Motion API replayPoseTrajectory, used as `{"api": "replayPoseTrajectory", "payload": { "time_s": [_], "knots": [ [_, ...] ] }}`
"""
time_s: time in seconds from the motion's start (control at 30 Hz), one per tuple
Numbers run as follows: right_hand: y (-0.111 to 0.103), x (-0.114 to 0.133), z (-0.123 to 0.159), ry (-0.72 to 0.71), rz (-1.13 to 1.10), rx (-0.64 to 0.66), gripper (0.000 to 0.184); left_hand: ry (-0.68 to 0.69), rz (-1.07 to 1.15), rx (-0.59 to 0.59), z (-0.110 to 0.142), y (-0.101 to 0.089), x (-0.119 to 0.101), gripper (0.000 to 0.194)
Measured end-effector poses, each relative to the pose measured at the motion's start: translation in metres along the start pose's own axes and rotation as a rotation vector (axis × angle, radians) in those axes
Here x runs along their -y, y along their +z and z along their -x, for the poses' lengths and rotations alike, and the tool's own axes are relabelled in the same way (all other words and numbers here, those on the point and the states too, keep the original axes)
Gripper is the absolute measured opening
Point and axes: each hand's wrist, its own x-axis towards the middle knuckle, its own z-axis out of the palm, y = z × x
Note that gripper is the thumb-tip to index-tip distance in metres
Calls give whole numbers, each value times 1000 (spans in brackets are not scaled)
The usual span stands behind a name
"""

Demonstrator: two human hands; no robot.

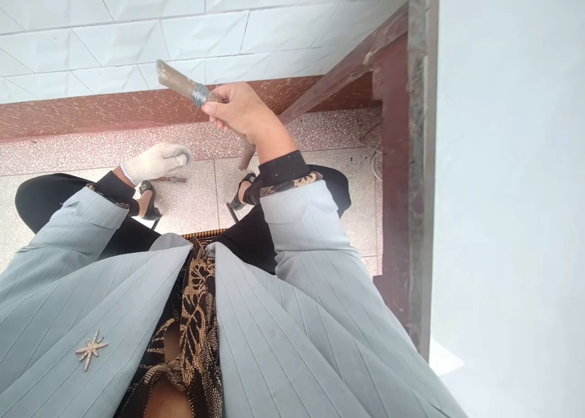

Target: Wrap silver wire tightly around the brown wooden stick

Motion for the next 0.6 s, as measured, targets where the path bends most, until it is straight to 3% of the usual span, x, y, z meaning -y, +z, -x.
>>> {"api": "replayPoseTrajectory", "payload": {
  "time_s": [0.07, 0.13, 0.2, 0.3, 0.4, 0.47, 0.53, 0.6],
  "knots": [
    [7, -6, -9, 73, 311, -51, 19, -8, -2, 41, 1, -1, -2, 22],
    [15, -14, -17, 83, 489, -20, 17, -22, -8, 88, 2, -2, -2, 22],
    [23, -19, -21, 78, 620, 133, 16, -29, -18, 111, 3, -2, -2, 20],
    [27, -18, -18, 118, 774, 471, 17, -30, -41, 98, 4, -3, -2, 19],
    [24, -9, -11, 158, 719, 757, 15, -4, -84, 80, 3, -7, 0, 19],
    [19, -2, -6, 131, 594, 850, 9, 19, -105, 50, 1, -9, 4, 20],
    [12, 2, -1, 73, 427, 877, 5, 49, -80, 5, -1, -10, 8, 19],
    [5, 3, 3, -31, 195, 784, 12, 77, 5, -48, -2, -10, 11, 19]
  ]
}}
